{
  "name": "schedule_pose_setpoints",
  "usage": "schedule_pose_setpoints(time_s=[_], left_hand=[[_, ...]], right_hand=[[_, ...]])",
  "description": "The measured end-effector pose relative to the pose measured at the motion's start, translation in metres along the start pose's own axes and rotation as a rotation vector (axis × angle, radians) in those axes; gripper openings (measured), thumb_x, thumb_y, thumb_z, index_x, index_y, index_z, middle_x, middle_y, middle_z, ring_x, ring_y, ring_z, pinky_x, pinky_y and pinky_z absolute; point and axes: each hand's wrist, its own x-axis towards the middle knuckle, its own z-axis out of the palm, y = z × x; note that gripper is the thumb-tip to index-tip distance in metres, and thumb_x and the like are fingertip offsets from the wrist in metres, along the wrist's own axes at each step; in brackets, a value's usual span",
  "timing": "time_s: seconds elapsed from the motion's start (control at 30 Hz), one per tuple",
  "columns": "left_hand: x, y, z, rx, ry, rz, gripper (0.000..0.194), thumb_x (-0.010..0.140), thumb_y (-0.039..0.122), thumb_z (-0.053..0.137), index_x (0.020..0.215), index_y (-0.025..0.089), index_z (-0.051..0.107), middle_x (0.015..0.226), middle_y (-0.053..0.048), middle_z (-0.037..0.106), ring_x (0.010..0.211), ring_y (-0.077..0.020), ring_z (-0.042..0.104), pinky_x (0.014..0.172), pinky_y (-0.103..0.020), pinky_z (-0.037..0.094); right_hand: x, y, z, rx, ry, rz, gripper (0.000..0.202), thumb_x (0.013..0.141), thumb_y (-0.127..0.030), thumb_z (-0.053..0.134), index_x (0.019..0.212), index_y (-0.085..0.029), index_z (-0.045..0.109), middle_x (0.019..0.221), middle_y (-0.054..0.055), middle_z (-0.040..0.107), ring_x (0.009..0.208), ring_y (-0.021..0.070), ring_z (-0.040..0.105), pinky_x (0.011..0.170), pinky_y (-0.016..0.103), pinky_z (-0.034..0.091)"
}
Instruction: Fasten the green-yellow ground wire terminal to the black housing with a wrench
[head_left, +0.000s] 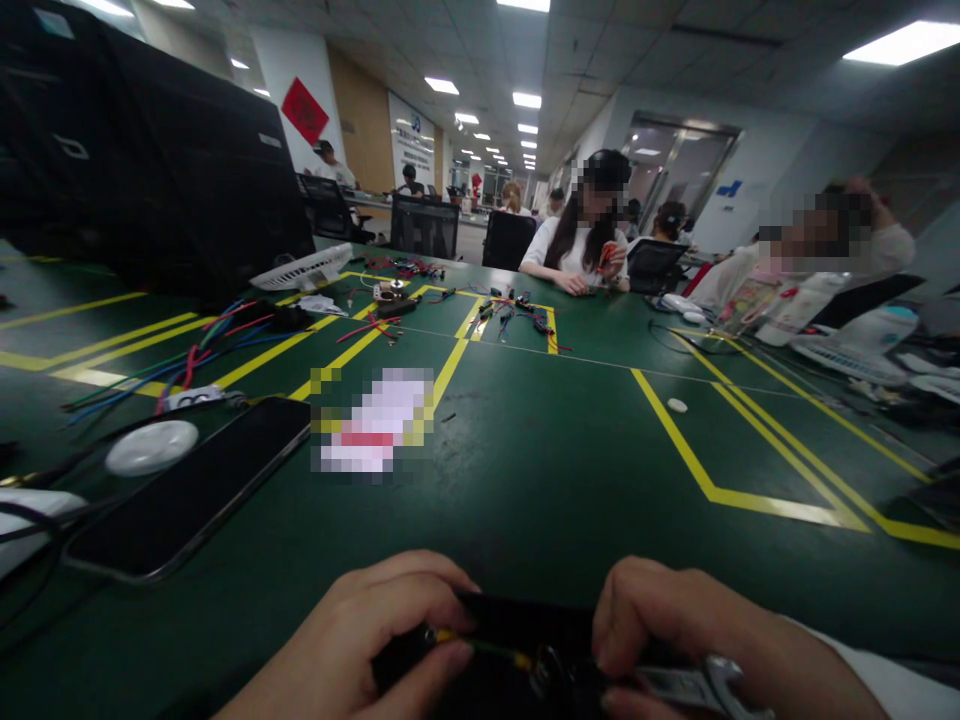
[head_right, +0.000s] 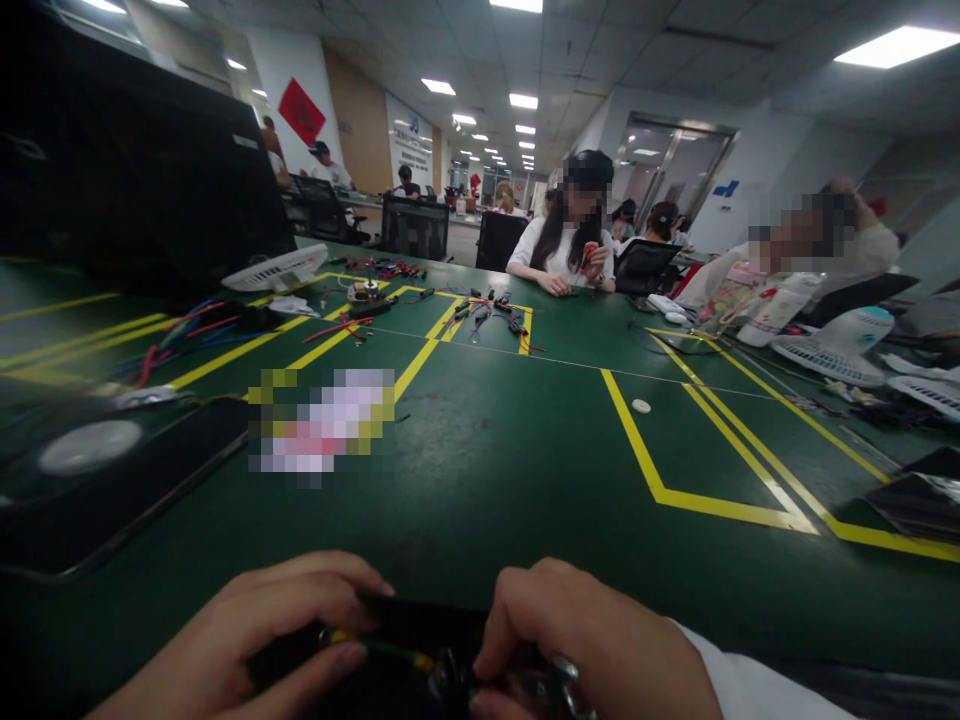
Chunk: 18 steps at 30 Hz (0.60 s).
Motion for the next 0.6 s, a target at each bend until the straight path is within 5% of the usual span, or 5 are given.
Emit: schedule_pose_setpoints(time_s=[0.27, 0.6], left_hand=[[0.000, -0.001, 0.000, -0.002, -0.001, 0.017, 0.011, 0.084, 0.019, 0.066, 0.091, 0.028, 0.070, 0.104, 0.003, 0.075, 0.093, -0.0160, 0.072, 0.081, -0.021, 0.058], [-0.001, -0.002, 0.002, -0.002, -0.004, 0.042, 0.008, 0.084, 0.020, 0.066, 0.089, 0.026, 0.069, 0.102, 0.002, 0.075, 0.091, -0.0155, 0.072, 0.079, -0.019, 0.058]], right_hand=[[0.013, -0.006, -0.015, -0.016, -0.127, -0.121, 0.021, 0.072, -0.007, 0.072, 0.082, -0.023, 0.065, 0.081, -0.002, 0.067, 0.068, 0.0145, 0.061, 0.058, 0.020, 0.045], [0.021, -0.019, -0.008, -0.002, -0.041, -0.047, 0.010, 0.077, -0.020, 0.073, 0.083, -0.025, 0.066, 0.077, -0.001, 0.066, 0.070, 0.0161, 0.061, 0.062, 0.023, 0.048]])
